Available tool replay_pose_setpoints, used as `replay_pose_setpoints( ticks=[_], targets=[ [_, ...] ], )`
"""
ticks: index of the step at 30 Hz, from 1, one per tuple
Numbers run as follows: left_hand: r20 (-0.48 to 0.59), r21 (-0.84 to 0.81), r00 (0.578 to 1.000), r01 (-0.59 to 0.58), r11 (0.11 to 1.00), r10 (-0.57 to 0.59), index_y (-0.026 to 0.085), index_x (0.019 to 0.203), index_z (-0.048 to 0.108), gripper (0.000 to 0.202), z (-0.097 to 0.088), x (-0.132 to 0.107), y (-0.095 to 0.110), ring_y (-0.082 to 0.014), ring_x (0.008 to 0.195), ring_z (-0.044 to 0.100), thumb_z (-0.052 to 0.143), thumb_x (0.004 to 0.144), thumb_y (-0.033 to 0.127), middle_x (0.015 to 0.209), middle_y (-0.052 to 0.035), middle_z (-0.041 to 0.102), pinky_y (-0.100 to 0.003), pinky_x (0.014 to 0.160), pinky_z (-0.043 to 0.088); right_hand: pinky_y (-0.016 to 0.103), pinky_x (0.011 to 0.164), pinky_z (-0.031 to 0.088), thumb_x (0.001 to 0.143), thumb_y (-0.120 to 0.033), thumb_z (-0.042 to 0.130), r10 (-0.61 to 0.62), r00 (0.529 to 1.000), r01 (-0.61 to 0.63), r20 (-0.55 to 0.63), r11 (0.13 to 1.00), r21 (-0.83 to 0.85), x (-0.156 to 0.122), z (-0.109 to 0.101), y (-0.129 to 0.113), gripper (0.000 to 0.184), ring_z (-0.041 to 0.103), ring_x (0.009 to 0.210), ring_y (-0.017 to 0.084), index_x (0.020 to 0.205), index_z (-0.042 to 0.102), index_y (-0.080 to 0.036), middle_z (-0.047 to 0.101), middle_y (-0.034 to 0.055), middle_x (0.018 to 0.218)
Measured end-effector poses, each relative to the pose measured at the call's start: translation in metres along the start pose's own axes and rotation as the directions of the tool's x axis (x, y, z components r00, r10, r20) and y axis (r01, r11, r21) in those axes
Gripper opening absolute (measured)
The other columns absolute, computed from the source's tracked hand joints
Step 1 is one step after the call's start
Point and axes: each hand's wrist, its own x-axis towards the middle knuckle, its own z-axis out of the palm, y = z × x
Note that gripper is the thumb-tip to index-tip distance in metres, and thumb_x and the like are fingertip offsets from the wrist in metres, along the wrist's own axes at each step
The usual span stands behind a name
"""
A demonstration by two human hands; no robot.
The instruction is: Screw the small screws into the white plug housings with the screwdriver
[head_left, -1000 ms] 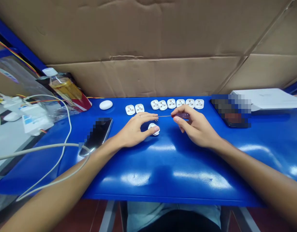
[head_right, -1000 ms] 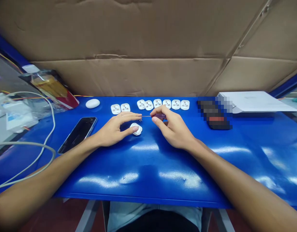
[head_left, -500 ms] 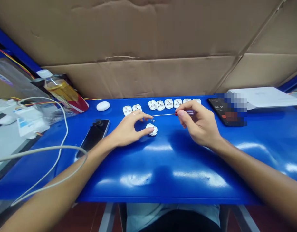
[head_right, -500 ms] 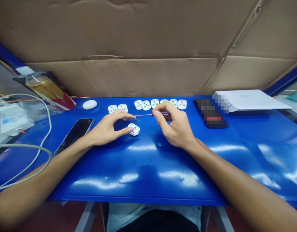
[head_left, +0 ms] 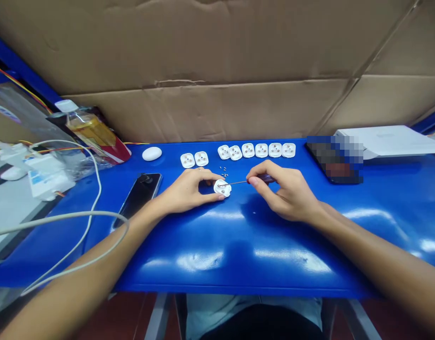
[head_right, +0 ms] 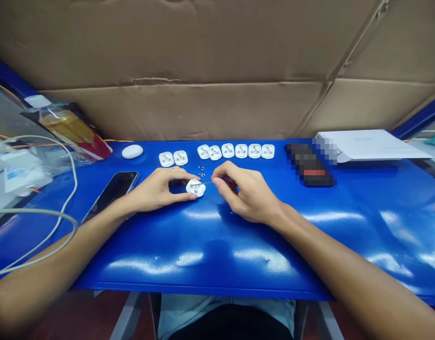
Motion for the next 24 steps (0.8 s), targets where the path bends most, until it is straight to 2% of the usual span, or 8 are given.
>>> replay_pose_setpoints(
  ticks=[12,18,22,24],
  targets=[
    [0.003,-0.021,1.0,-0.002,1.0,0.002,0.025,0.123,0.078,0.044,0.0,-0.0006,0.0013,-0.025,0.101,0.072,0.076,0.089,0.054,0.114,-0.0043,0.079,-0.034,0.091,0.053,0.029,0.064,0.049,0.103,-0.03,0.054,-0.001,0.998,0.002,0.057,1.0,-0.013,0.001,-0.0014,0.0002,0.012,0.067,0.07,0.018,0.101,0.064,-0.023,0.074,0.0025,0.086],
    [0.016,-0.019,1.0,-0.005,1.0,0.005,0.027,0.123,0.078,0.045,0.0005,0.0,-0.0007,-0.0236,0.095,0.072,0.075,0.089,0.057,0.109,-0.0032,0.079,-0.032,0.084,0.053,0.032,0.064,0.049,0.101,-0.028,0.054,-0.006,0.997,0.008,0.078,1.0,-0.02,0.0,-0.0024,0.0008,0.01,0.068,0.074,0.021,0.1,0.063,-0.024,0.075,0.0044,0.088],
    [0.018,-0.012,1.0,0.005,1.0,-0.005,0.027,0.124,0.077,0.047,0.0013,0.0002,-0.0028,-0.0223,0.091,0.071,0.075,0.089,0.057,0.106,-0.003,0.078,-0.032,0.082,0.052,0.03,0.064,0.049,0.101,-0.029,0.054,-0.026,0.998,0.027,0.066,0.999,-0.025,-0.0005,-0.001,0.0012,0.01,0.068,0.075,0.02,0.1,0.063,-0.024,0.074,0.0038,0.089],
    [0.01,-0.014,1.0,-0.001,1.0,0.001,0.027,0.124,0.077,0.046,0.0023,0.0001,-0.0026,-0.0214,0.09,0.07,0.076,0.089,0.057,0.105,-0.0029,0.078,-0.031,0.082,0.051,0.03,0.062,0.047,0.102,-0.031,0.055,0.003,0.999,-0.001,0.043,0.999,-0.038,0.0,-0.0002,0.0009,0.012,0.068,0.072,0.019,0.101,0.064,-0.024,0.075,0.0035,0.088]
  ],
)
